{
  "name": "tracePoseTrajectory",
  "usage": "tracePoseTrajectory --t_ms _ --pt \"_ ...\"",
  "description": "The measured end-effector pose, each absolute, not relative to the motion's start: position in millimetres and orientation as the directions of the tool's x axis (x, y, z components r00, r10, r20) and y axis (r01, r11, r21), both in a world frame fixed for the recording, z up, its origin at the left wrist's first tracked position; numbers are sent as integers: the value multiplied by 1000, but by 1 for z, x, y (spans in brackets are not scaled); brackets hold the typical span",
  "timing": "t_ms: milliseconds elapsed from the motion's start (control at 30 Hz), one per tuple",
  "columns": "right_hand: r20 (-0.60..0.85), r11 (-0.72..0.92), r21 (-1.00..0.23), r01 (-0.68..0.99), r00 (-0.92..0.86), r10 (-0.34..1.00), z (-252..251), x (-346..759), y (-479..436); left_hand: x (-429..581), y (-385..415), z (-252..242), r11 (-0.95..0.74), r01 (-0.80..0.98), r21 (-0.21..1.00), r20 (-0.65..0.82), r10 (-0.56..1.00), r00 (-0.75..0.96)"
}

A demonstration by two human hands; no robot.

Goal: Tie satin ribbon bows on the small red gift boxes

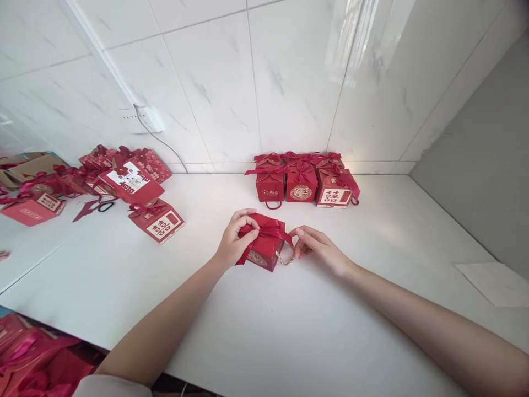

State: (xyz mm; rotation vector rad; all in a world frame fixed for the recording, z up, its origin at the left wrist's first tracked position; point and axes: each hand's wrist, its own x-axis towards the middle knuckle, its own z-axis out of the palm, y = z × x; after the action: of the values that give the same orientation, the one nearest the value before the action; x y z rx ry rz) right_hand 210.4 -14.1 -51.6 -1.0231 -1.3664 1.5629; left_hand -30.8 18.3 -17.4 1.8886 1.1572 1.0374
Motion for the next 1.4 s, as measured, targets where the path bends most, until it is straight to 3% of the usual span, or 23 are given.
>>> tracePoseTrajectory --t_ms 200,467,1133,1400 --pt "12 -29 -996 -86 -444 896 -48 211 -13 -31 19 -17 -407 398 823 300 904 304" --pt "-105 -212 -975 -61 -716 690 -50 213 -17 -32 19 -11 -405 449 796 270 902 336" --pt "-169 -209 -977 42 -751 638 -53 221 -6 -31 20 -13 -410 437 801 274 899 342" --pt "-194 -219 -973 70 -761 619 -53 222 -7 -36 27 -19 -401 287 870 257 865 431"
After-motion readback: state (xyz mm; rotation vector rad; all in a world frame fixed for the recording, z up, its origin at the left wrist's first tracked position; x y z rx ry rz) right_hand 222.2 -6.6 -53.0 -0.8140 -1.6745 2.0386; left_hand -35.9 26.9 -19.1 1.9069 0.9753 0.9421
